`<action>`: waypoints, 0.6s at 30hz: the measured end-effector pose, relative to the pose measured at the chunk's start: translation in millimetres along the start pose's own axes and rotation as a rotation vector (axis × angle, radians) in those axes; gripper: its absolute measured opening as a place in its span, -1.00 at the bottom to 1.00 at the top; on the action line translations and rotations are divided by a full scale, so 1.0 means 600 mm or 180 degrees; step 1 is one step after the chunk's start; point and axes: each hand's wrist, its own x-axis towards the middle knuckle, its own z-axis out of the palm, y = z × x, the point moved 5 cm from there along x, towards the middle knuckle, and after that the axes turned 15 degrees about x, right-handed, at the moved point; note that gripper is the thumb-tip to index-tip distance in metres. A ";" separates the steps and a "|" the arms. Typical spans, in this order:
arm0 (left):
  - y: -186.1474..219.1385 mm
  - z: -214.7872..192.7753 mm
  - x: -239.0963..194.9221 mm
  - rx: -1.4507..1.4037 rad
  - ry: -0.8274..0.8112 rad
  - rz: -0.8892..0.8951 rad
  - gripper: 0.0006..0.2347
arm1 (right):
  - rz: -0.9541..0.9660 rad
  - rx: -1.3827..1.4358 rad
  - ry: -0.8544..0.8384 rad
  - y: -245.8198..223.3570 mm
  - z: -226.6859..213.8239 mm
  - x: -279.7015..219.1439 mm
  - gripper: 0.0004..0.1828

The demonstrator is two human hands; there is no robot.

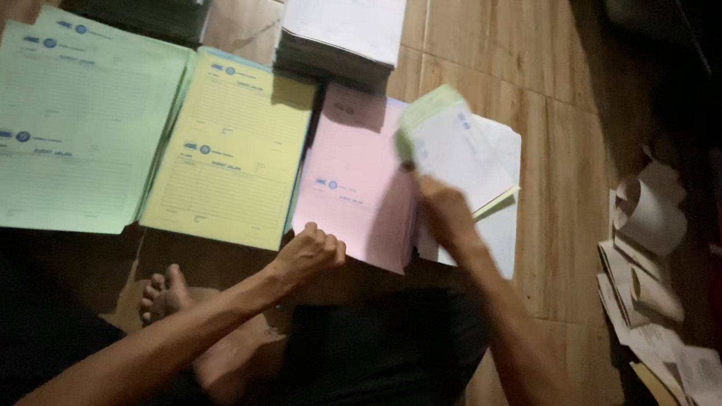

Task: The person sits on the floor and sorts through stacks of multi-colored papers, picking them up, flipping through them, and placing them into separate piles by color.

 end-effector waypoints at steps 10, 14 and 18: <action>-0.006 0.003 -0.051 -0.0365 0.0354 -0.0300 -0.88 | -0.1835 -0.0864 -0.0613 -0.176 0.111 -0.073 -0.88; -0.021 -0.005 -0.065 -0.0430 0.0453 -0.0279 -0.83 | -0.1523 -0.0999 -0.0526 -0.095 0.128 -0.036 -0.84; -0.021 -0.002 -0.063 -0.0528 0.0471 -0.0364 -0.85 | -0.1721 -0.1564 -0.0442 -0.098 0.084 -0.042 -0.77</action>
